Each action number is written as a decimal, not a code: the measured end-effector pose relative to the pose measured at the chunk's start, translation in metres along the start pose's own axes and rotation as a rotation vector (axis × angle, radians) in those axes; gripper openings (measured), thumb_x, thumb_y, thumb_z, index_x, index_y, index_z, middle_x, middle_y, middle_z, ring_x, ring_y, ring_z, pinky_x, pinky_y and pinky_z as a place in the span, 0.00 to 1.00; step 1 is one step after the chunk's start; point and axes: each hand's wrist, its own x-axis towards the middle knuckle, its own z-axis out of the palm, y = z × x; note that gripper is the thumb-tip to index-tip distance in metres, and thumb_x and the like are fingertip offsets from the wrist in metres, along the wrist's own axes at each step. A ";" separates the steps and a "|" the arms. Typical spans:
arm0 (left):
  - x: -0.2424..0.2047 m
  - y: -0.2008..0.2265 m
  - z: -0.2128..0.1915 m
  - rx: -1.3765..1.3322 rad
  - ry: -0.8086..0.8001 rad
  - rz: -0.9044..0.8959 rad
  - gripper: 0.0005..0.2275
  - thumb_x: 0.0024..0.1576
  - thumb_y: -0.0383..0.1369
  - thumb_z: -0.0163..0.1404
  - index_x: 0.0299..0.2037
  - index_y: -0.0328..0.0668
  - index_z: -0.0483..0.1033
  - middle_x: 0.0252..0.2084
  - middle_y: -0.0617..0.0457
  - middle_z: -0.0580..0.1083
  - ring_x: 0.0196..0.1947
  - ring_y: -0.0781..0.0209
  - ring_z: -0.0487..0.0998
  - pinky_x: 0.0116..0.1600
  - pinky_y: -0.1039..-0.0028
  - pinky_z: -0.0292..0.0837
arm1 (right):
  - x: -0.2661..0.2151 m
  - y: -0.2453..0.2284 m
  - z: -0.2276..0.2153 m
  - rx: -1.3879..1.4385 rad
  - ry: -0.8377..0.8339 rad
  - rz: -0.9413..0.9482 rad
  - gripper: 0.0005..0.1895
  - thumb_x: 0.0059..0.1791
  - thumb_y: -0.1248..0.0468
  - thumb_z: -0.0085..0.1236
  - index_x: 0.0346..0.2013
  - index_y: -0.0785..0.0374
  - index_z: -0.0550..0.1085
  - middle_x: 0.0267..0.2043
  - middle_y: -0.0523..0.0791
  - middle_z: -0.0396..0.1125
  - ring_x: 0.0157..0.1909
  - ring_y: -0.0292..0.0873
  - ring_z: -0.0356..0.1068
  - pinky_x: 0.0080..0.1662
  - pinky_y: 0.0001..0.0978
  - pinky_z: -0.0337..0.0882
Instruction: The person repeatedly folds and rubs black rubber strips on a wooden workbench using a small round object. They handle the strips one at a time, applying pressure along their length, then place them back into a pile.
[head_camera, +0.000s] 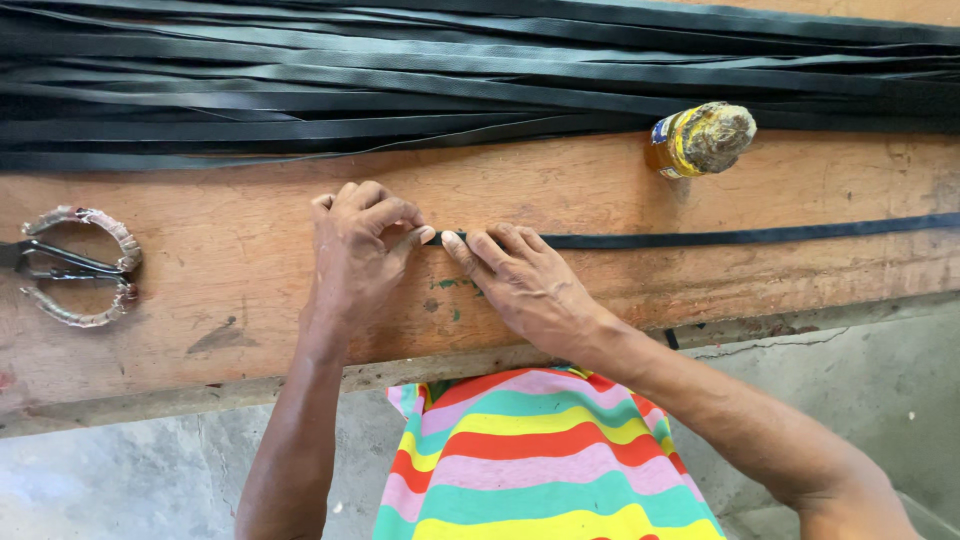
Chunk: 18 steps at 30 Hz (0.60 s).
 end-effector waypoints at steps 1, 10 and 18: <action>-0.002 0.000 0.001 0.003 0.002 -0.002 0.03 0.52 0.31 0.63 0.33 0.48 0.82 0.34 0.57 0.74 0.41 0.58 0.74 0.54 0.60 0.56 | 0.000 -0.003 0.001 0.009 0.028 0.013 0.37 0.46 0.66 0.51 0.70 0.71 0.58 0.57 0.51 0.60 0.58 0.52 0.62 0.61 0.44 0.62; -0.029 -0.007 0.024 0.020 0.338 -0.027 0.06 0.63 0.24 0.57 0.47 0.42 0.81 0.45 0.52 0.72 0.43 0.60 0.71 0.48 0.70 0.67 | -0.077 0.037 -0.019 0.161 0.585 0.429 0.22 0.47 0.68 0.67 0.52 0.61 0.67 0.52 0.48 0.60 0.58 0.49 0.61 0.60 0.48 0.64; -0.062 0.090 0.109 -0.075 -0.044 0.275 0.22 0.59 0.30 0.56 0.65 0.43 0.70 0.67 0.41 0.67 0.65 0.45 0.66 0.68 0.57 0.62 | -0.081 0.132 -0.010 0.432 0.824 0.662 0.46 0.46 0.61 0.79 0.67 0.64 0.55 0.61 0.49 0.61 0.61 0.41 0.65 0.62 0.37 0.73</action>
